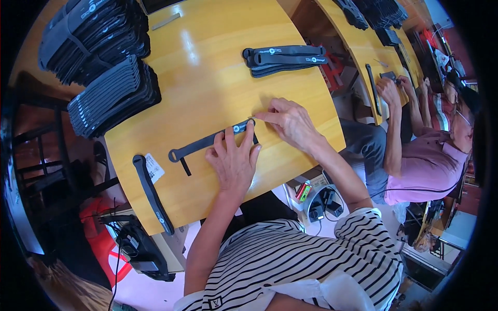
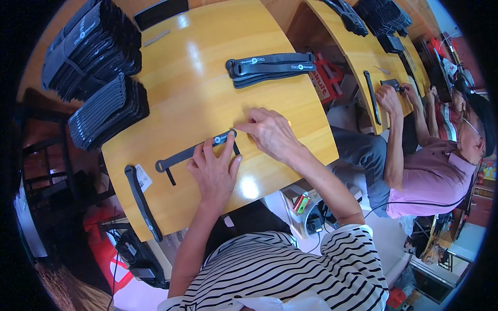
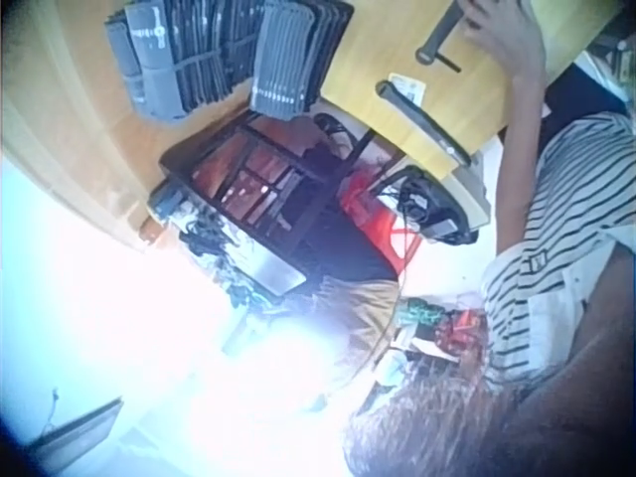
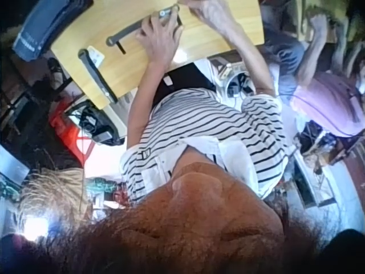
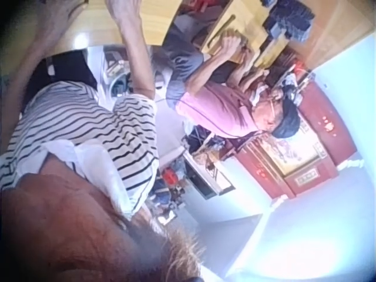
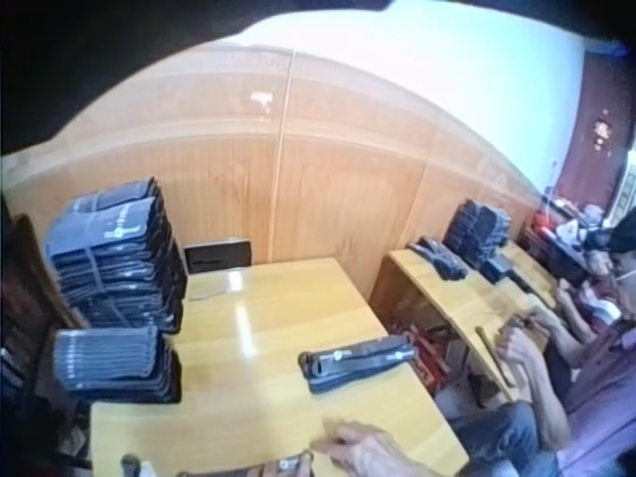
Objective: Attaching hardware and handles to leather bag components using tools.
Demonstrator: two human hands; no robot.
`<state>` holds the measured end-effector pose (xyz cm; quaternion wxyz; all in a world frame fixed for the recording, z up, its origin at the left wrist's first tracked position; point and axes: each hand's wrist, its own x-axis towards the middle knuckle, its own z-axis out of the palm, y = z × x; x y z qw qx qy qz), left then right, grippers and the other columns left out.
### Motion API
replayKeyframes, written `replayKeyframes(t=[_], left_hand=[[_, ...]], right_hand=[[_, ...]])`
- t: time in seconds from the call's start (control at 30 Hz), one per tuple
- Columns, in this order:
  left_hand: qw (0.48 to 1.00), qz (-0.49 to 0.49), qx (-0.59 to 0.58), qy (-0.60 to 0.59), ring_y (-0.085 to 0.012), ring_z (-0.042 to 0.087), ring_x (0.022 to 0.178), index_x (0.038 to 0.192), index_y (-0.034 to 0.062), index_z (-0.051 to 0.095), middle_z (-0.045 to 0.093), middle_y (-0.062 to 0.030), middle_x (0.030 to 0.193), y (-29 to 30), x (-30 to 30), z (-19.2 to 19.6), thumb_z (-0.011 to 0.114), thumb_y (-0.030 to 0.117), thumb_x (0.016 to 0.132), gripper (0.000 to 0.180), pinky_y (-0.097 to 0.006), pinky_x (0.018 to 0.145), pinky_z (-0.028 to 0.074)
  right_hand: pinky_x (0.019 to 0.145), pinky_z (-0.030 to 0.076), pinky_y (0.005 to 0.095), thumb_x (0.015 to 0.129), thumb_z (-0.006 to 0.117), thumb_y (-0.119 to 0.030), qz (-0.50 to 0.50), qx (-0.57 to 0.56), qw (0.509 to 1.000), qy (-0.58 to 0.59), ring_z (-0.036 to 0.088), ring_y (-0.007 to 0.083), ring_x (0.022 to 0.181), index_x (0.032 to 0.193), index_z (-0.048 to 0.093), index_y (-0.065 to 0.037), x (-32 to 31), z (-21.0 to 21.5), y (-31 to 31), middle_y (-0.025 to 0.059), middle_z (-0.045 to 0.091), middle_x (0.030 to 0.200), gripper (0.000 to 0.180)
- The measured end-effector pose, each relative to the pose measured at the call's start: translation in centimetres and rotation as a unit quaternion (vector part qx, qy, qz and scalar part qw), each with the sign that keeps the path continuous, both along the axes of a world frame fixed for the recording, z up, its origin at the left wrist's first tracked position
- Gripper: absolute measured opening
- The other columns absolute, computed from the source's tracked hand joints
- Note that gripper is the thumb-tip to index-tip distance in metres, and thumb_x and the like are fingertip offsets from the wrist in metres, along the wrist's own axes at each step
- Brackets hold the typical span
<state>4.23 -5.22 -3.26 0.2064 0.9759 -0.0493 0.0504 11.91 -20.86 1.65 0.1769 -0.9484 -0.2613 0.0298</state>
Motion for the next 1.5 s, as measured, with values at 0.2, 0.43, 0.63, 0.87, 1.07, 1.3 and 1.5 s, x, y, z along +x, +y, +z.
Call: replayKeyframes(t=[0.2,0.43,0.63,0.87,1.07,1.3,1.5], left_hand=[[1.000,-0.001,-0.010,0.004,-0.0303,0.033,0.111,0.127,0.0280,0.048,0.039,-0.0121,0.119,0.1,0.0,0.1,0.061,0.037,0.079,0.051,-0.048,0.084,0.027],[1.000,-0.004,-0.008,0.011,-0.0299,0.033,0.111,0.128,0.0274,0.047,0.039,-0.0126,0.118,0.1,0.0,0.2,0.061,0.037,0.080,0.051,-0.048,0.083,0.027],[1.000,-0.001,-0.007,0.002,-0.0296,0.034,0.111,0.128,0.0271,0.047,0.040,-0.0124,0.118,0.1,0.0,0.0,0.061,0.037,0.079,0.052,-0.048,0.084,0.027],[1.000,-0.003,-0.007,-0.004,-0.0298,0.035,0.112,0.128,0.0268,0.047,0.040,-0.0123,0.118,0.1,0.0,0.0,0.062,0.038,0.079,0.052,-0.047,0.083,0.027],[1.000,-0.001,-0.004,0.002,-0.0300,0.035,0.111,0.128,0.0269,0.047,0.040,-0.0123,0.118,0.2,0.1,0.2,0.062,0.037,0.079,0.052,-0.047,0.083,0.028],[1.000,-0.002,-0.005,-0.002,-0.0303,0.035,0.110,0.127,0.0275,0.048,0.041,-0.0124,0.117,0.1,0.0,0.0,0.062,0.038,0.079,0.051,-0.047,0.082,0.028],[1.000,-0.003,-0.008,-0.002,-0.0302,0.035,0.111,0.128,0.0278,0.048,0.041,-0.0123,0.117,0.1,0.1,0.0,0.062,0.038,0.078,0.052,-0.047,0.082,0.028]], right_hand=[[0.070,0.046,0.0371,0.066,0.063,-0.004,0.063,-0.051,0.996,-0.032,0.056,0.0257,0.079,0.090,0.068,-0.010,1.0,0.2,0.2,0.0078,0.054,0.077,0.026],[0.069,0.045,0.0342,0.066,0.062,-0.008,0.116,-0.095,0.987,-0.055,0.054,0.0221,0.080,0.089,0.068,-0.012,1.7,0.7,0.4,0.0056,0.054,0.075,0.024],[0.068,0.042,0.0325,0.069,0.057,-0.013,0.158,-0.142,0.974,-0.083,0.054,0.0194,0.080,0.080,0.067,-0.013,2.2,1.4,1.0,0.0035,0.053,0.075,0.015],[0.067,0.042,0.0317,0.067,0.060,-0.010,0.159,-0.171,0.970,-0.066,0.052,0.0183,0.079,0.089,0.069,-0.013,2.2,1.8,1.3,0.0034,0.051,0.072,0.023],[0.067,0.042,0.0326,0.067,0.061,-0.008,0.155,-0.134,0.976,-0.070,0.052,0.0194,0.078,0.088,0.068,-0.012,2.4,0.9,0.8,0.0040,0.051,0.072,0.023],[0.067,0.042,0.0337,0.070,0.056,-0.013,0.164,-0.126,0.976,-0.064,0.054,0.0199,0.080,0.081,0.068,-0.013,2.6,1.1,0.9,0.0036,0.054,0.074,0.016],[0.068,0.042,0.0339,0.070,0.056,-0.012,0.160,-0.138,0.975,-0.064,0.053,0.0196,0.081,0.082,0.068,-0.013,2.7,1.1,0.6,0.0036,0.053,0.075,0.017]])
